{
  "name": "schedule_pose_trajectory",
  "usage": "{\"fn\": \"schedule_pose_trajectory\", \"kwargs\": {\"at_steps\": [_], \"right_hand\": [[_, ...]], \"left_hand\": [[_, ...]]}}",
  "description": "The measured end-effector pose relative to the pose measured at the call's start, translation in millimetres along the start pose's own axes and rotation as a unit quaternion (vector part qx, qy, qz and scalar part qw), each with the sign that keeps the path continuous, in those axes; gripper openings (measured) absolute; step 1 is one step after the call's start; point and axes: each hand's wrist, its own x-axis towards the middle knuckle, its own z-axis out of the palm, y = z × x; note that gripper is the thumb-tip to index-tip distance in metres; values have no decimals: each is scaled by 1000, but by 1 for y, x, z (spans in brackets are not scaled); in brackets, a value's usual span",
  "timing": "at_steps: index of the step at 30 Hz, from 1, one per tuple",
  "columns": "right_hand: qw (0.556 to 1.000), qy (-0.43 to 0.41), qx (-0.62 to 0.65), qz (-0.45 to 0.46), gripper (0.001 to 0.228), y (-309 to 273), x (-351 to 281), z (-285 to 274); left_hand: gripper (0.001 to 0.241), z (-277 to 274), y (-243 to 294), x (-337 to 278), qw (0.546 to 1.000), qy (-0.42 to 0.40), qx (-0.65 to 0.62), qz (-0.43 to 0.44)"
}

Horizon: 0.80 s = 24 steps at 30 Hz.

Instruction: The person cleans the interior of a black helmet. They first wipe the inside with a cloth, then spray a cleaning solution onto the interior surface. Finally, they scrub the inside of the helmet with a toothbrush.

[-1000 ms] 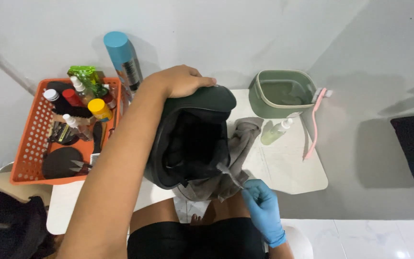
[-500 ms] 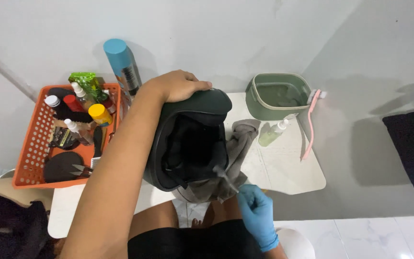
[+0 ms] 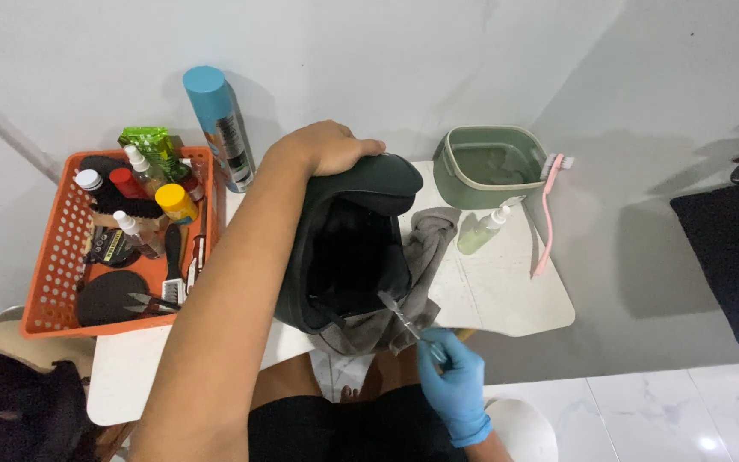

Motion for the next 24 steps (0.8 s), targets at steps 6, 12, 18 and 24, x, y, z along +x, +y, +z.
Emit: {"fn": "schedule_pose_trajectory", "kwargs": {"at_steps": [6,12,18,24], "right_hand": [[979,-127,-151,-40,16,-21,9,31],[979,-128,-129,90,25,-52,19,-25],[979,-93,-173,62,17,-49,22,-39],[968,-150,-174,-100,10,-28,34,21]], "left_hand": [[79,14,8,15,996,19,83,27],[80,17,5,15,996,25,83,34],[75,16,9,5,997,34,71,16],[83,30,20,7,994,37,104,29]]}}
